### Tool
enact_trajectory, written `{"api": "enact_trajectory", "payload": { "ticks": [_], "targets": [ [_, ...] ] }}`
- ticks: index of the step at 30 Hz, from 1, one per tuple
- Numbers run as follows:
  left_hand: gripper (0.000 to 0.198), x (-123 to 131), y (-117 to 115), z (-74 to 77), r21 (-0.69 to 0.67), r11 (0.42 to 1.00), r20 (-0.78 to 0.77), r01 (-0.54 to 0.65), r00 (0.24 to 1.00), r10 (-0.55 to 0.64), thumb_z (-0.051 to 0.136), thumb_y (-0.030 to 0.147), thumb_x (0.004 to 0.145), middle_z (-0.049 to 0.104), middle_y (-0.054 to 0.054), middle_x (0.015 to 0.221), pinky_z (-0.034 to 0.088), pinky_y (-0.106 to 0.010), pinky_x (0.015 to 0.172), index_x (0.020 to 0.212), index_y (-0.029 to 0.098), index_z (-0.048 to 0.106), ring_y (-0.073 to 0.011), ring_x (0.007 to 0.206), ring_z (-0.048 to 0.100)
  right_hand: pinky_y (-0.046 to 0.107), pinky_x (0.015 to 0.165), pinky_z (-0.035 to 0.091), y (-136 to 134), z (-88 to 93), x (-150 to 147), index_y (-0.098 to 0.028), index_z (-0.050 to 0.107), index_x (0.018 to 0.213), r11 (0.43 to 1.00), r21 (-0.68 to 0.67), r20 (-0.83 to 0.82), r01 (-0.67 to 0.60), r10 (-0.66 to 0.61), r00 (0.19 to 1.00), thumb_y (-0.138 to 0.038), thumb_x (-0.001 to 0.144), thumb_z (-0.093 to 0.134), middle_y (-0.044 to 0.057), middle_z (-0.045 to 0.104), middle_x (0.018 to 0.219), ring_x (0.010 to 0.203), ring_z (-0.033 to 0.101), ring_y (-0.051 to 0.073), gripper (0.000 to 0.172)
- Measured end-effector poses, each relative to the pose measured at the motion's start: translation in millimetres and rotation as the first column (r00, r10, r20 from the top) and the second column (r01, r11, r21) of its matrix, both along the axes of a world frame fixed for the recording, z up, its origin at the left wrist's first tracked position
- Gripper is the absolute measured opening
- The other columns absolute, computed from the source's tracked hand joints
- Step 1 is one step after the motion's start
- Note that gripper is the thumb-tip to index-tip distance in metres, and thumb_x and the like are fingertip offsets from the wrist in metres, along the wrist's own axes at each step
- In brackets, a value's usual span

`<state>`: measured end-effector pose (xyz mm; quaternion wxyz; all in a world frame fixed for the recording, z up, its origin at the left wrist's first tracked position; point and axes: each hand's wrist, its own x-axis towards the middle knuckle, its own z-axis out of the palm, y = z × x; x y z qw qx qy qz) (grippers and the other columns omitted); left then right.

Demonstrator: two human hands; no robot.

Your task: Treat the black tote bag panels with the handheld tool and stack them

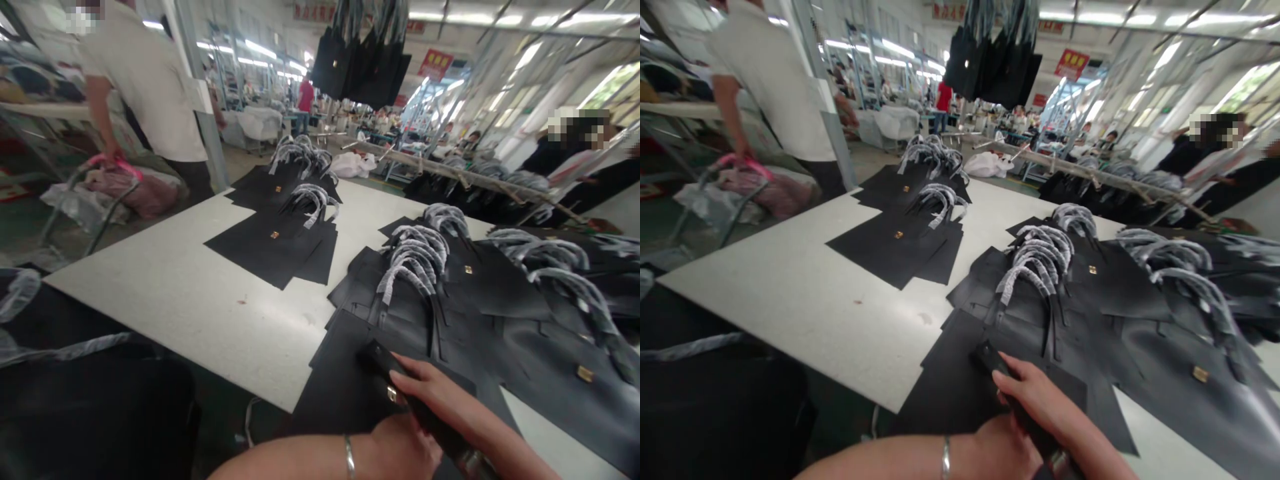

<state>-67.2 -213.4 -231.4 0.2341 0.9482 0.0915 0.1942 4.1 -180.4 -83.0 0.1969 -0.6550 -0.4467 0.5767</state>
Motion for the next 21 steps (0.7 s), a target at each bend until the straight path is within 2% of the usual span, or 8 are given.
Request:
{"api": "enact_trajectory", "payload": {
  "ticks": [3,6,11,14,15,17,19,21],
  "targets": [
    [0.023,1.9,1.6,0.1,0.040,0.999,-0.117,0.025,0.993,-0.020,0.060,0.026,0.075,0.068,-0.014,0.092,0.049,-0.038,0.072,0.094,0.014,0.066,-0.0267,0.085,0.063,0.021,0.037,0.041,17.2,-2.6,-11.2,-0.017,0.047,0.134,0.999,-0.026,-0.025,0.038,-0.039,0.999,-0.046,0.083,0.058,-0.004,0.056,0.060,0.039,0.052,0.011,0.060],
    [0.012,2.6,4.1,-1.2,0.116,0.982,-0.165,0.149,0.978,-0.129,0.062,0.025,0.074,0.067,-0.010,0.077,0.050,-0.035,0.073,0.073,0.014,0.066,-0.0230,0.076,0.062,0.022,0.037,0.042,31.1,0.1,-14.5,-0.021,0.046,0.136,0.989,0.084,-0.017,0.122,-0.121,0.993,-0.046,0.082,0.060,-0.004,0.057,0.065,0.040,0.054,0.012,0.061],
    [0.011,-4.2,15.7,2.4,0.202,0.968,0.049,0.151,0.985,-0.164,0.058,0.019,0.081,0.066,-0.009,0.090,0.040,-0.031,0.099,0.075,0.012,0.065,-0.0206,0.098,0.058,0.024,0.040,0.045,32.2,30.2,9.5,-0.022,0.042,0.138,0.924,0.291,0.007,0.248,-0.261,0.965,-0.048,0.079,0.064,-0.003,0.061,0.071,0.045,0.057,0.013,0.068],
    [0.018,-22.4,45.3,20.7,0.079,0.995,0.084,-0.055,0.995,0.049,0.052,0.013,0.086,0.061,-0.007,0.116,0.039,-0.025,0.098,0.101,0.012,0.063,-0.0161,0.111,0.052,0.024,0.040,0.043,14.3,44.9,32.9,-0.018,0.039,0.140,0.917,0.288,0.045,0.277,-0.302,0.952,-0.053,0.075,0.066,-0.002,0.063,0.066,0.044,0.056,0.014,0.078],
    [0.024,-30.1,59.9,28.3,0.047,0.981,0.059,-0.191,0.980,0.188,0.051,0.015,0.088,0.057,-0.007,0.123,0.039,-0.028,0.098,0.111,0.015,0.059,-0.0168,0.113,0.051,0.024,0.040,0.043,6.1,46.5,39.6,-0.017,0.038,0.141,0.916,0.281,0.060,0.286,-0.314,0.948,-0.054,0.075,0.066,-0.003,0.062,0.062,0.043,0.055,0.015,0.081],
    [0.040,-44.3,92.5,42.5,0.054,0.884,-0.048,-0.465,0.883,0.468,0.061,0.035,0.087,0.054,-0.010,0.125,0.035,-0.041,0.103,0.122,0.016,0.051,-0.0238,0.115,0.049,0.025,0.042,0.044,-11.5,45.0,49.5,-0.015,0.035,0.142,0.912,0.263,0.094,0.314,-0.348,0.933,-0.057,0.074,0.065,-0.004,0.060,0.056,0.044,0.056,0.016,0.085],
    [0.072,-53.4,123.3,52.2,0.140,0.795,-0.152,-0.591,0.780,0.607,0.072,0.062,0.069,0.056,-0.015,0.116,0.027,-0.054,0.105,0.118,0.012,0.052,-0.0309,0.110,0.050,0.026,0.043,0.045,-27.8,39.4,55.0,-0.015,0.031,0.144,0.904,0.238,0.133,0.355,-0.392,0.910,-0.060,0.074,0.063,-0.004,0.060,0.052,0.045,0.057,0.018,0.089],
    [0.087,-56.3,146.0,56.4,0.205,0.773,-0.205,-0.600,0.747,0.633,0.073,0.075,0.052,0.059,-0.015,0.105,0.024,-0.057,0.105,0.108,0.011,0.055,-0.0323,0.102,0.053,0.027,0.043,0.045,-40.8,32.2,57.8,-0.014,0.029,0.145,0.892,0.213,0.152,0.399,-0.433,0.888,-0.063,0.072,0.063,-0.003,0.061,0.053,0.045,0.057,0.019,0.094]
  ]
}}
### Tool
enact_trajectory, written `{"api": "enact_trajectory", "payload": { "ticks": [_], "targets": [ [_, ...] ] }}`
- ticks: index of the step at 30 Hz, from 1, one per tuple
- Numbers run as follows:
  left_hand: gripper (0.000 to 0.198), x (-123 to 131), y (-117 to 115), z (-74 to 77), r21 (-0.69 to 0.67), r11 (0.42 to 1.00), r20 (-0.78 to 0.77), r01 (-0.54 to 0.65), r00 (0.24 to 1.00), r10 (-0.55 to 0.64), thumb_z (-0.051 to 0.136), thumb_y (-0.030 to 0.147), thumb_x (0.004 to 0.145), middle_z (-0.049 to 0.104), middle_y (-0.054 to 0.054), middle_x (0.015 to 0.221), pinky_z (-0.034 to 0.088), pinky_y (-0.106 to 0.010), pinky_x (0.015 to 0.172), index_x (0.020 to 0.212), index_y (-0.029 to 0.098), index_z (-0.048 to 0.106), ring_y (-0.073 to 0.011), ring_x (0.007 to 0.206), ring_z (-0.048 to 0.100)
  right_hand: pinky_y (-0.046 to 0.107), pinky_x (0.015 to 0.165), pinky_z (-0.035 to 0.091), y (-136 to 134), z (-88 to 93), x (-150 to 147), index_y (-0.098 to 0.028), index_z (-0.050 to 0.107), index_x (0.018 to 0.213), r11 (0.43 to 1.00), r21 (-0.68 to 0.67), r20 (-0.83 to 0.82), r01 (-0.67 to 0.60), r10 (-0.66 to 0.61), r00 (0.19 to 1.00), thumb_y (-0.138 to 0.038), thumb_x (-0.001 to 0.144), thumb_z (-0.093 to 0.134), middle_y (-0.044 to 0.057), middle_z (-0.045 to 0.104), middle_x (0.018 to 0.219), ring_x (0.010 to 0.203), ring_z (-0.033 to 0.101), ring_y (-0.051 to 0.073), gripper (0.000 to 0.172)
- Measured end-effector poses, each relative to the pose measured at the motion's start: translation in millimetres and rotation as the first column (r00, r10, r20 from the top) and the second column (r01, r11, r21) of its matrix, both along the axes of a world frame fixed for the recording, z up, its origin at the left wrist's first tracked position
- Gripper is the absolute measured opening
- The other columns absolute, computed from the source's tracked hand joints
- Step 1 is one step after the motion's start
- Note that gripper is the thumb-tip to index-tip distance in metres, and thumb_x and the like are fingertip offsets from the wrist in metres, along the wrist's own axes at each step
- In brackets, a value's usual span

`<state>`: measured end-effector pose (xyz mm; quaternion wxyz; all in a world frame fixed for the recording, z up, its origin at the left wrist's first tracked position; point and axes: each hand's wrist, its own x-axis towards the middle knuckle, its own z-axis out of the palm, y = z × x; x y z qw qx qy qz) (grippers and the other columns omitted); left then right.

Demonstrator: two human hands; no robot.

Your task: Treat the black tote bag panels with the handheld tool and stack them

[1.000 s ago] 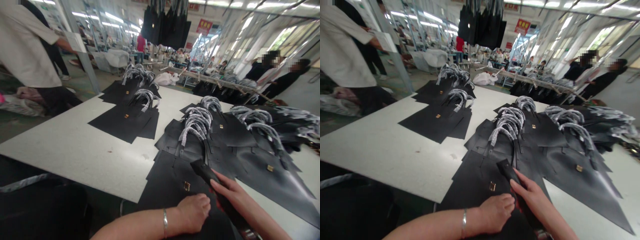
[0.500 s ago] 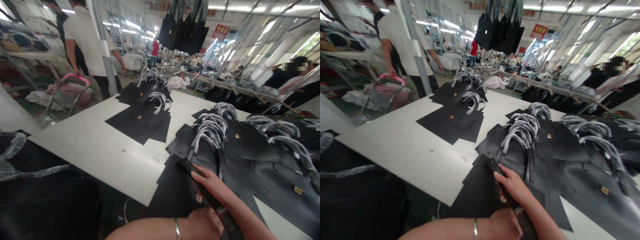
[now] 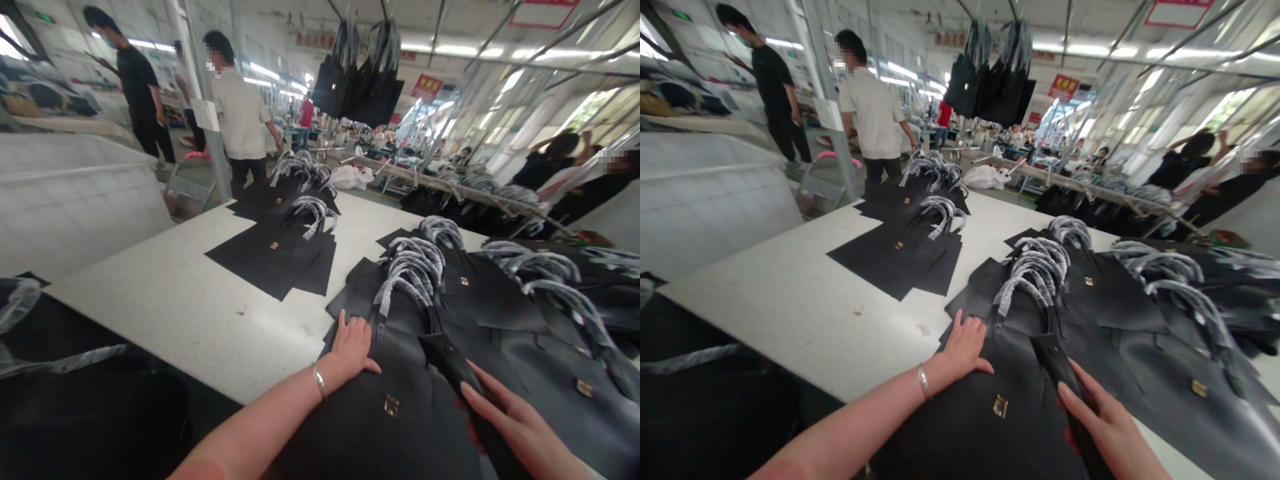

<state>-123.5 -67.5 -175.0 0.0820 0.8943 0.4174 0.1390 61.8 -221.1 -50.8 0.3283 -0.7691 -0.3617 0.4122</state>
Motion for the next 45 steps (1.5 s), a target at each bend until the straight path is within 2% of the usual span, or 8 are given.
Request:
{"api": "enact_trajectory", "payload": {
  "ticks": [6,10,18,22,24,27,37,45],
  "targets": [
    [0.070,-6.8,24.5,3.1,-0.193,0.978,0.058,0.077,0.996,-0.067,0.079,0.066,0.054,0.065,-0.004,0.085,0.043,-0.031,0.076,0.099,0.018,0.055,-0.0254,0.083,0.063,0.029,0.044,0.048,-18.9,-15.2,12.7,-0.015,0.029,0.144,0.994,0.000,-0.053,0.107,-0.107,0.993,-0.069,0.066,0.065,-0.002,0.063,0.059,0.047,0.059,0.020,0.102],
    [0.066,-55.7,44.9,27.6,-0.194,0.980,0.153,0.034,0.988,-0.004,0.076,0.067,0.058,0.064,0.001,0.081,0.039,-0.025,0.062,0.101,0.022,0.052,-0.0217,0.076,0.062,0.030,0.045,0.048,-22.5,-14.4,20.5,-0.016,0.027,0.144,0.995,-0.010,-0.073,0.099,-0.099,0.992,-0.069,0.065,0.065,-0.002,0.061,0.057,0.049,0.060,0.021,0.102],
    [0.029,-171.8,95.7,68.2,0.195,0.859,-0.137,-0.474,0.854,0.502,0.068,0.036,0.082,0.063,-0.011,0.094,0.042,-0.039,0.083,0.097,0.014,0.057,-0.0300,0.094,0.059,0.025,0.041,0.045,-0.7,-23.1,4.1,-0.022,0.030,0.143,0.997,-0.078,-0.156,0.006,-0.018,0.988,-0.052,0.075,0.064,-0.003,0.060,0.068,0.046,0.058,0.016,0.082],
    [0.026,-122.9,52.7,34.0,0.021,0.998,0.083,-0.064,0.995,0.062,0.060,0.026,0.088,0.059,-0.010,0.119,0.040,-0.033,0.097,0.112,0.016,0.057,-0.0218,0.113,0.053,0.023,0.040,0.044,29.6,-32.0,-6.1,-0.023,0.037,0.139,0.990,-0.077,-0.168,-0.115,0.101,0.981,-0.046,0.083,0.057,-0.003,0.060,0.066,0.044,0.058,0.014,0.063],
    [0.041,-87.6,21.3,12.0,-0.024,0.960,0.153,0.280,0.950,-0.273,0.062,0.033,0.087,0.048,-0.007,0.138,0.035,-0.033,0.105,0.125,0.020,0.052,-0.0203,0.129,0.041,0.022,0.039,0.044,45.7,-34.2,-9.8,-0.023,0.040,0.136,0.983,-0.081,-0.178,-0.167,0.150,0.972,-0.044,0.086,0.054,-0.002,0.061,0.068,0.044,0.058,0.013,0.056],
    [0.064,-53.2,-16.2,-11.1,-0.027,0.871,0.126,0.491,0.866,-0.485,0.059,0.052,0.086,0.031,-0.008,0.150,0.023,-0.043,0.113,0.139,0.022,0.040,-0.0261,0.139,0.024,0.022,0.037,0.044,68.0,-36.5,-12.9,-0.021,0.041,0.134,0.970,-0.119,-0.225,-0.211,0.181,0.957,-0.042,0.089,0.053,-0.001,0.061,0.067,0.042,0.057,0.013,0.051],
    [0.060,-45.3,-47.5,-12.0,-0.029,0.879,0.089,0.476,0.877,-0.472,0.031,0.058,0.096,0.024,-0.008,0.153,0.014,-0.046,0.113,0.144,0.022,0.034,-0.0267,0.141,0.016,0.022,0.037,0.045,109.1,-27.7,-21.2,-0.022,0.043,0.132,0.990,-0.078,-0.118,-0.115,0.105,0.987,-0.039,0.089,0.053,-0.002,0.059,0.067,0.041,0.056,0.012,0.047],
    [0.067,-27.1,-93.3,-29.7,-0.009,0.916,0.128,0.402,0.909,-0.397,0.030,0.062,0.094,0.027,-0.014,0.151,0.007,-0.046,0.114,0.143,0.016,0.037,-0.0293,0.141,0.016,0.020,0.035,0.042,80.9,-29.5,-44.9,-0.018,0.045,0.132,0.891,-0.203,-0.328,-0.405,0.328,0.886,-0.046,0.085,0.058,-0.002,0.060,0.064,0.040,0.056,0.012,0.056]
  ]
}}
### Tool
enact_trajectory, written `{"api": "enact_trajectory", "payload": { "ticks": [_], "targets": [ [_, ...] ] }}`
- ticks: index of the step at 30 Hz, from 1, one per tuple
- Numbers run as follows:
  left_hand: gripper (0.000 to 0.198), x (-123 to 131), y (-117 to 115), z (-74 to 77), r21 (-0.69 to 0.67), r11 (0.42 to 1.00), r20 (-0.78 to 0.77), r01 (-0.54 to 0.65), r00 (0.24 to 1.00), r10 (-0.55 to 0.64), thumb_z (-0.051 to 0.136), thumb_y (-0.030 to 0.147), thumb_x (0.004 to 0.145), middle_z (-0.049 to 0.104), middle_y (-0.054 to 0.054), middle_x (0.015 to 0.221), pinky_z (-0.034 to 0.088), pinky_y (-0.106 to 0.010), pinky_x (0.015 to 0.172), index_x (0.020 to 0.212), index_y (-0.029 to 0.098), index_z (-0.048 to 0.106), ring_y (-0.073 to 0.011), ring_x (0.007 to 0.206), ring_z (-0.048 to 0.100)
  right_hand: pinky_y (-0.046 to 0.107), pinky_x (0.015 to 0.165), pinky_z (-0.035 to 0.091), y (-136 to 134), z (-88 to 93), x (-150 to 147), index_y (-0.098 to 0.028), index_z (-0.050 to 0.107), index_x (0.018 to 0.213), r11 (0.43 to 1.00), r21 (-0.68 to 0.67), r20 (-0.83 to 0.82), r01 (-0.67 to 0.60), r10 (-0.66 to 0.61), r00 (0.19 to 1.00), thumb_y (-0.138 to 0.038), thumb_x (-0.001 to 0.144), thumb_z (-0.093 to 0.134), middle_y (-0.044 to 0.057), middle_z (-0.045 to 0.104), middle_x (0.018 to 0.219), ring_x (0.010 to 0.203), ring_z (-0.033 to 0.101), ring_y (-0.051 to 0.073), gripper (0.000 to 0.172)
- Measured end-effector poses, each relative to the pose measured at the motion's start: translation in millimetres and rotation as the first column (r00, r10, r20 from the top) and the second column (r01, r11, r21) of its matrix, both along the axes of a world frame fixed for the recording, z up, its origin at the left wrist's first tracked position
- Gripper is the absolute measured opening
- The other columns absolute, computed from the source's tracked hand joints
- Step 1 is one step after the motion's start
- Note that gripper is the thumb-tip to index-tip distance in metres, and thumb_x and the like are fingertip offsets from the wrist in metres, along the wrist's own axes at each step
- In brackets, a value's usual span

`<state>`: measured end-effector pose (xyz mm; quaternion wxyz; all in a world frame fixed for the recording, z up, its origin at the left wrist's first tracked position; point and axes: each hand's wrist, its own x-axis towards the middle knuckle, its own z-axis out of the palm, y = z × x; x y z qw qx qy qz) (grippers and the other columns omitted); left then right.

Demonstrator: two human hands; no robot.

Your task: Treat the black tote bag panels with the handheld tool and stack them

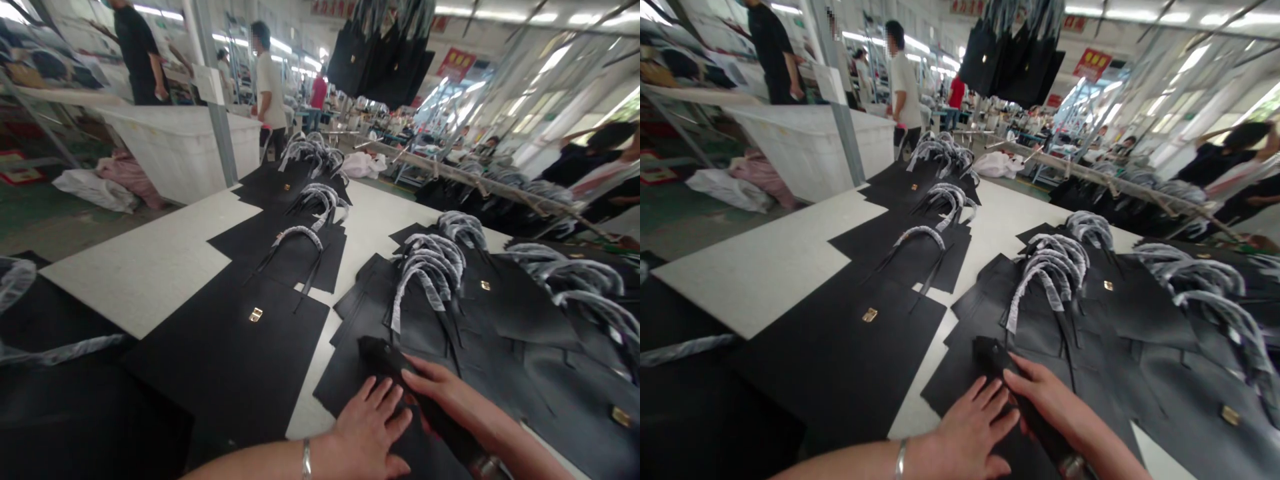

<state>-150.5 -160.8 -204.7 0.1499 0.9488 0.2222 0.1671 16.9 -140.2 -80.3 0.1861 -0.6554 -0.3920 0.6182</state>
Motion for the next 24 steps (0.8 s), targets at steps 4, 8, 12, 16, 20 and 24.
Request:
{"api": "enact_trajectory", "payload": {
  "ticks": [4,8,12,16,20,24],
  "targets": [
    [0.067,0.5,-4.5,2.3,0.001,1.000,-0.008,-0.001,1.000,0.001,0.032,0.062,0.093,0.032,-0.012,0.149,0.007,-0.046,0.113,0.143,0.017,0.037,-0.0294,0.140,0.018,0.019,0.036,0.043,17.1,-8.8,-16.8,-0.015,0.047,0.130,0.999,0.028,-0.055,0.028,-0.027,0.998,-0.044,0.084,0.059,-0.004,0.058,0.057,0.039,0.054,0.012,0.056],
    [0.066,-2.8,-2.7,7.3,0.016,1.000,-0.010,-0.009,1.000,0.009,0.033,0.062,0.093,0.034,-0.013,0.148,0.007,-0.046,0.113,0.142,0.017,0.038,-0.0297,0.140,0.019,0.019,0.036,0.043,18.6,-5.2,-15.0,-0.017,0.048,0.128,1.000,0.006,-0.044,-0.021,0.021,0.999,-0.045,0.085,0.059,-0.004,0.057,0.059,0.041,0.055,0.011,0.053],
    [0.067,-2.9,-3.2,7.8,0.043,0.999,-0.003,-0.013,1.000,0.013,0.034,0.060,0.093,0.034,-0.013,0.147,0.006,-0.045,0.113,0.143,0.016,0.036,-0.0298,0.140,0.019,0.019,0.035,0.043,13.2,-2.7,-9.1,-0.018,0.050,0.122,0.997,-0.052,-0.047,-0.062,0.060,0.997,-0.049,0.086,0.056,-0.003,0.058,0.063,0.040,0.055,0.011,0.048],
    [0.066,-1.1,-3.7,4.1,0.039,0.999,0.002,-0.014,1.000,0.014,0.032,0.060,0.093,0.035,-0.013,0.147,0.005,-0.047,0.112,0.142,0.017,0.037,-0.0307,0.139,0.020,0.018,0.037,0.042,23.7,-4.1,-17.3,-0.016,0.054,0.113,0.999,-0.027,-0.069,-0.023,0.021,0.997,-0.047,0.084,0.058,-0.003,0.058,0.060,0.040,0.055,0.011,0.043],
    [0.067,0.1,-3.3,-0.3,0.051,0.999,0.003,-0.017,1.000,0.017,0.031,0.062,0.093,0.036,-0.014,0.146,0.006,-0.047,0.112,0.142,0.016,0.037,-0.0306,0.139,0.021,0.019,0.037,0.042,22.7,-0.7,-18.3,-0.017,0.054,0.115,0.998,-0.039,-0.054,-0.057,0.055,0.997,-0.048,0.084,0.058,-0.003,0.058,0.059,0.040,0.054,0.011,0.044],
    [0.067,0.3,-3.0,-0.3,0.065,0.998,0.001,-0.010,1.000,0.010,0.032,0.062,0.092,0.036,-0.014,0.146,0.007,-0.047,0.112,0.142,0.016,0.037,-0.0313,0.138,0.022,0.020,0.035,0.041,16.3,-0.4,-17.0,-0.016,0.054,0.116,0.997,-0.046,-0.032,-0.062,0.060,0.998,-0.049,0.085,0.057,-0.003,0.057,0.061,0.039,0.053,0.011,0.045]
  ]
}}
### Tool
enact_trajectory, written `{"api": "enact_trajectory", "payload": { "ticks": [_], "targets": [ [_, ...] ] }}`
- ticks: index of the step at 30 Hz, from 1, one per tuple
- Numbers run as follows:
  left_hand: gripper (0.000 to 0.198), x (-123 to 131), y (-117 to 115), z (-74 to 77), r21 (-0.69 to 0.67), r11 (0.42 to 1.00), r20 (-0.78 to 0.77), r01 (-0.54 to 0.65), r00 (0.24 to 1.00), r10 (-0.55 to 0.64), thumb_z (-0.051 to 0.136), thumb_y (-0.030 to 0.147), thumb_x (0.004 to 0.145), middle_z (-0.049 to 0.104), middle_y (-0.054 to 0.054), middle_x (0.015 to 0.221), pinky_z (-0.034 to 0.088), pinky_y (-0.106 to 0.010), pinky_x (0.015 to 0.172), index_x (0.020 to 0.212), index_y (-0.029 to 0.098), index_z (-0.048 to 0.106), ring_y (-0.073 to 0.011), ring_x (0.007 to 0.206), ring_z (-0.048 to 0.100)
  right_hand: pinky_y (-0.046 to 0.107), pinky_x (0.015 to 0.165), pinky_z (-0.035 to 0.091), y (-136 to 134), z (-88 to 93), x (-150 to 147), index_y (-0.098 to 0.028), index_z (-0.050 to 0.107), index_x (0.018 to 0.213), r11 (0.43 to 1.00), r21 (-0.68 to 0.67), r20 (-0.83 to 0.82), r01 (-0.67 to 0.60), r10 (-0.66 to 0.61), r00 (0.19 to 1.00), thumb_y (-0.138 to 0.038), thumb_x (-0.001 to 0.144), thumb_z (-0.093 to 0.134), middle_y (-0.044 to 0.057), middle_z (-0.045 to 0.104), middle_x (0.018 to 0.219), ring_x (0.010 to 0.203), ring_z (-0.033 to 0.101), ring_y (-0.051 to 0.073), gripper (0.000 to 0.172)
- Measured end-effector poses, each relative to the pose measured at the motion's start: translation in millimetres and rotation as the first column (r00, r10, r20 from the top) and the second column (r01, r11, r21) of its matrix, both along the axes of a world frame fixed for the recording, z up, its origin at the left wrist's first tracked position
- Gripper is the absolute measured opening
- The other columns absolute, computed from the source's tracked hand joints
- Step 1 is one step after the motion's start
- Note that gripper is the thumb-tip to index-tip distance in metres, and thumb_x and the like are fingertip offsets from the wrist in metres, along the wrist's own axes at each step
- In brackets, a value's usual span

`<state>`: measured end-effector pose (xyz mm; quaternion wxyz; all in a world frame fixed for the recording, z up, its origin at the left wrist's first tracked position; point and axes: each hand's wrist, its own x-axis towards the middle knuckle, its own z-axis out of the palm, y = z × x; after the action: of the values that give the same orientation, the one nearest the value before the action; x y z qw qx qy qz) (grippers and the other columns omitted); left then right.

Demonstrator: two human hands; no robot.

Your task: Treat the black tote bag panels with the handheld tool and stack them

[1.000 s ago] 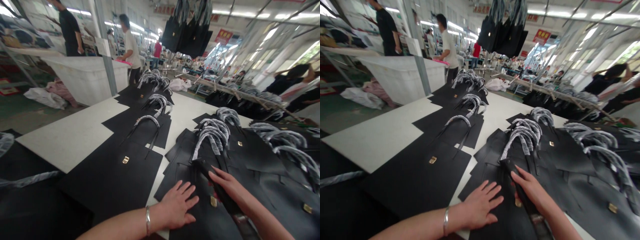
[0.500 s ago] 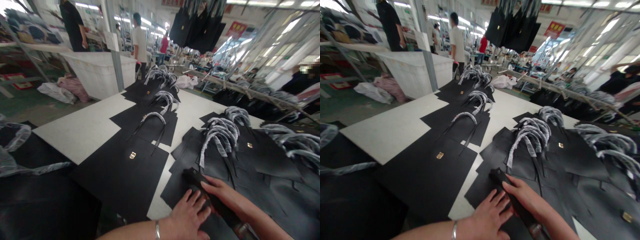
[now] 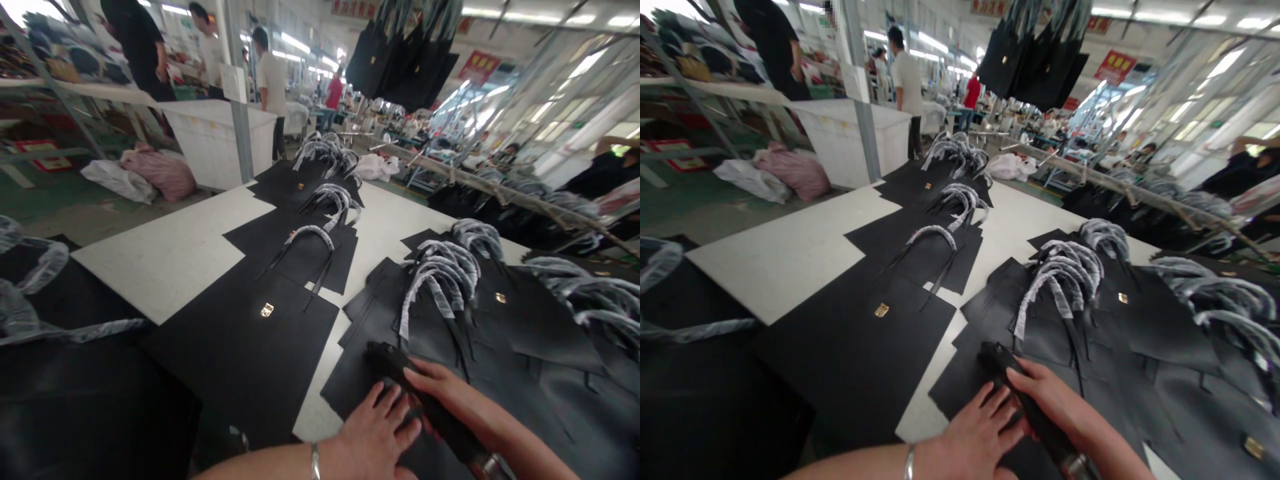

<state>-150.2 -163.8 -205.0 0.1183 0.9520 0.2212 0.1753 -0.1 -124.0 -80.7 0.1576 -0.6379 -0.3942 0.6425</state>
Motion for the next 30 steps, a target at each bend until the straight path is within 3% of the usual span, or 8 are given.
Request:
{"api": "enact_trajectory", "payload": {
  "ticks": [3,6,8,15,22,26,28,30],
  "targets": [
    [0.067,-1.3,-0.2,3.4,-0.009,1.000,-0.009,-0.005,1.000,0.005,0.033,0.061,0.093,0.035,-0.014,0.147,0.009,-0.048,0.111,0.142,0.016,0.038,-0.0322,0.138,0.023,0.021,0.037,0.042,11.6,-3.7,-10.1,-0.014,0.055,0.118,0.994,0.094,0.047,0.063,-0.068,0.997,-0.044,0.083,0.059,-0.003,0.057,0.059,0.040,0.053,0.012,0.046],
    [0.067,-3.5,-1.1,6.9,-0.015,1.000,-0.007,-0.011,1.000,0.011,0.034,0.061,0.093,0.031,-0.014,0.149,0.011,-0.048,0.111,0.143,0.016,0.036,-0.0314,0.139,0.021,0.021,0.038,0.042,25.2,-2.4,-17.3,-0.019,0.048,0.129,0.956,0.261,0.118,0.136,-0.171,0.978,-0.042,0.084,0.058,-0.004,0.058,0.063,0.042,0.054,0.012,0.052],
    [0.067,-4.5,-1.7,7.8,-0.017,1.000,0.001,-0.012,1.000,0.012,0.034,0.061,0.093,0.028,-0.013,0.150,0.011,-0.048,0.112,0.143,0.017,0.036,-0.0305,0.140,0.019,0.021,0.038,0.043,24.6,2.0,-14.3,-0.022,0.043,0.135,0.941,0.304,0.118,0.146,-0.189,0.975,-0.044,0.084,0.057,-0.004,0.059,0.065,0.042,0.055,0.012,0.057],
    [0.068,-2.2,-1.3,4.1,-0.018,1.000,-0.002,-0.006,1.000,0.006,0.035,0.061,0.092,0.037,-0.014,0.146,0.008,-0.048,0.112,0.141,0.014,0.039,-0.0313,0.138,0.023,0.021,0.035,0.041,-13.0,3.4,4.2,-0.017,0.043,0.136,0.996,0.088,0.066,-0.012,0.006,0.998,-0.049,0.083,0.058,-0.004,0.059,0.057,0.037,0.052,0.012,0.064],
    [0.066,0.2,-1.9,7.8,-0.044,0.999,-0.006,-0.032,0.999,0.032,0.036,0.061,0.092,0.037,-0.013,0.146,0.010,-0.050,0.111,0.142,0.017,0.039,-0.0321,0.138,0.021,0.021,0.037,0.041,20.8,-8.5,-19.1,-0.016,0.052,0.127,0.991,0.116,-0.017,0.060,-0.058,0.998,-0.045,0.080,0.063,-0.003,0.058,0.058,0.041,0.054,0.012,0.056],
    [0.066,-7.0,-2.7,8.4,-0.059,0.998,0.006,-0.019,1.000,0.019,0.031,0.062,0.093,0.029,-0.013,0.150,0.009,-0.050,0.112,0.142,0.018,0.038,-0.0307,0.140,0.017,0.022,0.040,0.043,20.4,9.5,-3.1,-0.022,0.044,0.135,0.941,0.293,0.055,0.168,-0.192,0.980,-0.044,0.082,0.061,-0.004,0.060,0.066,0.043,0.056,0.012,0.060],
    [0.065,-15.3,-3.0,10.2,-0.068,0.998,0.007,-0.005,1.000,0.005,0.030,0.061,0.094,0.026,-0.013,0.152,0.008,-0.050,0.112,0.142,0.018,0.038,-0.0308,0.141,0.014,0.024,0.042,0.045,5.9,26.3,18.0,-0.024,0.041,0.137,0.897,0.364,0.099,0.250,-0.304,0.948,-0.044,0.082,0.062,-0.003,0.061,0.070,0.047,0.058,0.014,0.063],
    [0.065,-23.2,-2.7,14.1,-0.073,0.997,-0.003,0.016,1.000,-0.017,0.034,0.061,0.093,0.026,-0.013,0.151,0.008,-0.052,0.112,0.141,0.018,0.038,-0.0318,0.140,0.016,0.025,0.042,0.046,-15.2,41.5,41.9,-0.024,0.040,0.138,0.891,0.330,0.149,0.312,-0.375,0.915,-0.044,0.080,0.064,-0.002,0.062,0.070,0.048,0.058,0.015,0.066]
  ]
}}
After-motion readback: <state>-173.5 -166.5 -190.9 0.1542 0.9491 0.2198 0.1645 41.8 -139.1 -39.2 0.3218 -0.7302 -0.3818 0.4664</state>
